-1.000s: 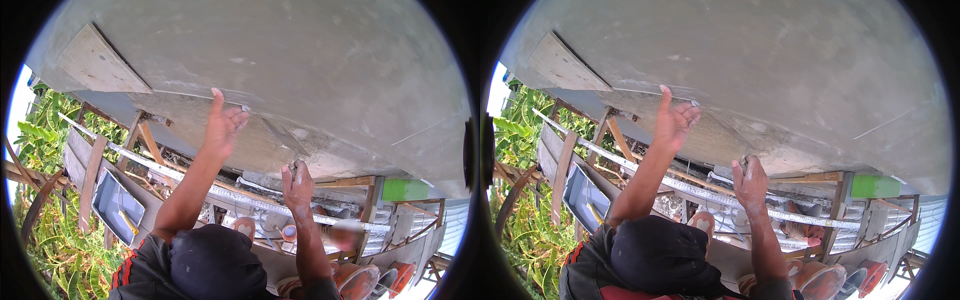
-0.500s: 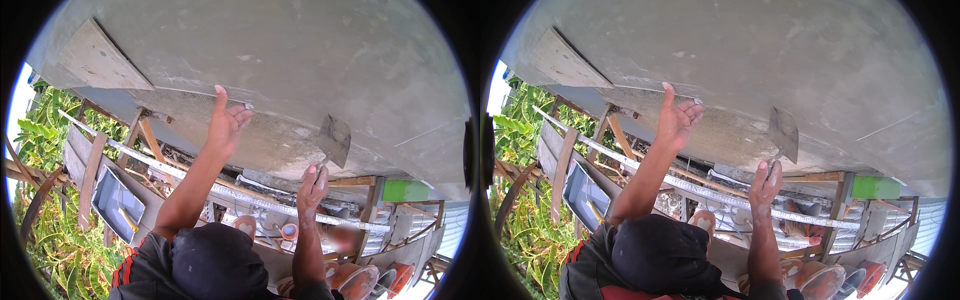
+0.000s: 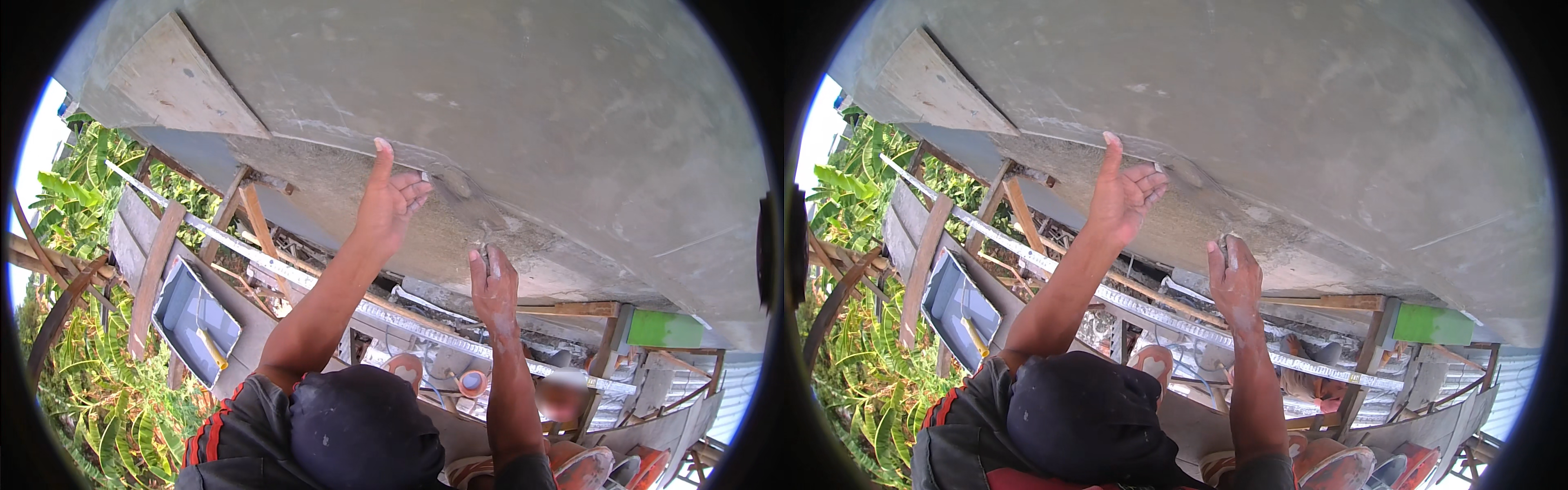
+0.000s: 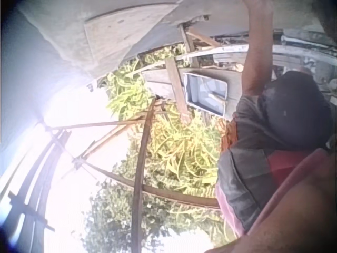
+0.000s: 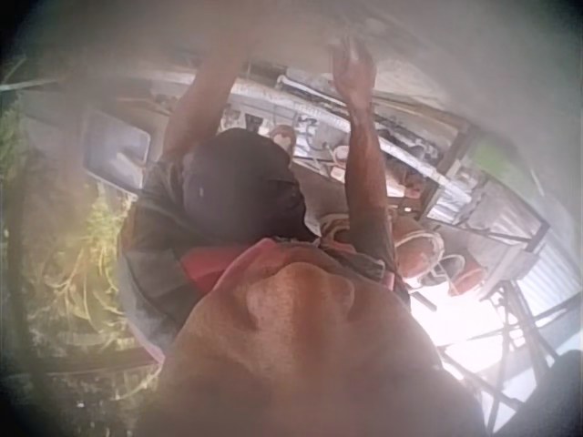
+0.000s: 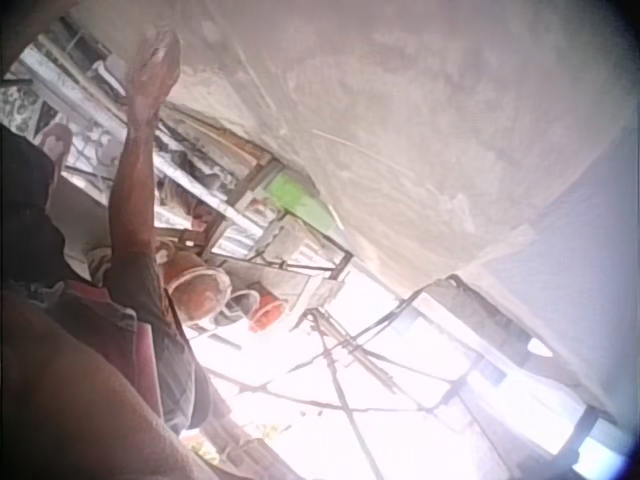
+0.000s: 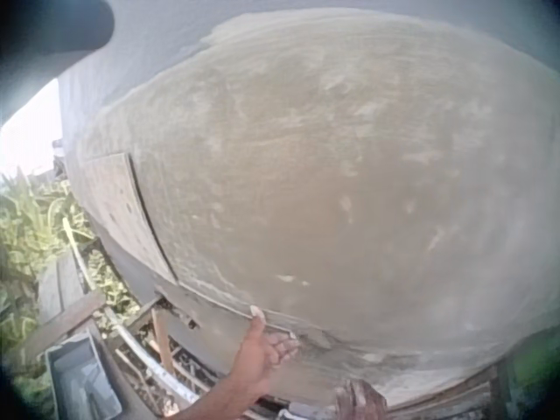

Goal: The person applies wet plaster to a wall using a trowel and smooths it with a float. They repeatedly scoop plaster from a bucket, spread it on the wall, and level the surface while standing on scaffolding.

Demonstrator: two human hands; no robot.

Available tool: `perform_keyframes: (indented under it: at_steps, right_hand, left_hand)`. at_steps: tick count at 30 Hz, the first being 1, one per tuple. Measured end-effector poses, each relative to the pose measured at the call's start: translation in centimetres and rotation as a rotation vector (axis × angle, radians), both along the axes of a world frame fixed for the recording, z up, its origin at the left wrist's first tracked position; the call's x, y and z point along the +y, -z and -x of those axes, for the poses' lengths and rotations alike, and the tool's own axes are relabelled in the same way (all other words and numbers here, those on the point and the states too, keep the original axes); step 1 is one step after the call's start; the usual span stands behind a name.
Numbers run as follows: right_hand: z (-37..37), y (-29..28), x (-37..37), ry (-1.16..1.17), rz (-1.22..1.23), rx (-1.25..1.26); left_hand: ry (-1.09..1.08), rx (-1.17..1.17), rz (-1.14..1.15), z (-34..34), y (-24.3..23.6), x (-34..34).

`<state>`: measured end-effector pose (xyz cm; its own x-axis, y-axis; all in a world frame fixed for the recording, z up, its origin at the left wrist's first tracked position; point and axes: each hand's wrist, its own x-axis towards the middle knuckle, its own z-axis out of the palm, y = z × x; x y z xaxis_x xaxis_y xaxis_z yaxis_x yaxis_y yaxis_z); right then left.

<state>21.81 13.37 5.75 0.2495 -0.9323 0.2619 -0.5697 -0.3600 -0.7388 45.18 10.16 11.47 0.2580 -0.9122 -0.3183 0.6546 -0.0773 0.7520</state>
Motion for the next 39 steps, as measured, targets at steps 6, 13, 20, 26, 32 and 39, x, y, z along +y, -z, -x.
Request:
perform_keyframes:
  at_steps: [6,13,20,26,32,39]
  right_hand:
    - [3.4,2.7,4.0,0.117,-0.017,-0.088]
    - [-0.8,-3.3,1.8,0.028,0.17,0.113]
    - [-0.2,-3.3,2.2,0.095,0.17,-0.003]
    - [-0.6,-3.1,1.2,0.062,0.205,0.051]
    - [0.0,-2.9,1.4,0.024,0.201,0.047]
    - [0.5,-1.3,2.0,0.246,0.063,-0.117]
  left_hand:
    - [-0.015,-0.013,0.02,0.1,-0.2,0.4]
    - [-0.049,-0.004,-0.01,0.1,-0.5,0.5]
    - [-0.025,-0.028,0.018,0.5,-1.1,0.5]
    - [0.036,-0.017,0.031,-0.1,-0.3,0.4]
    - [-0.001,-0.02,0.017,0.0,0.2,0.2]
    - [0.055,-0.047,0.057,0.1,-0.2,0.2]
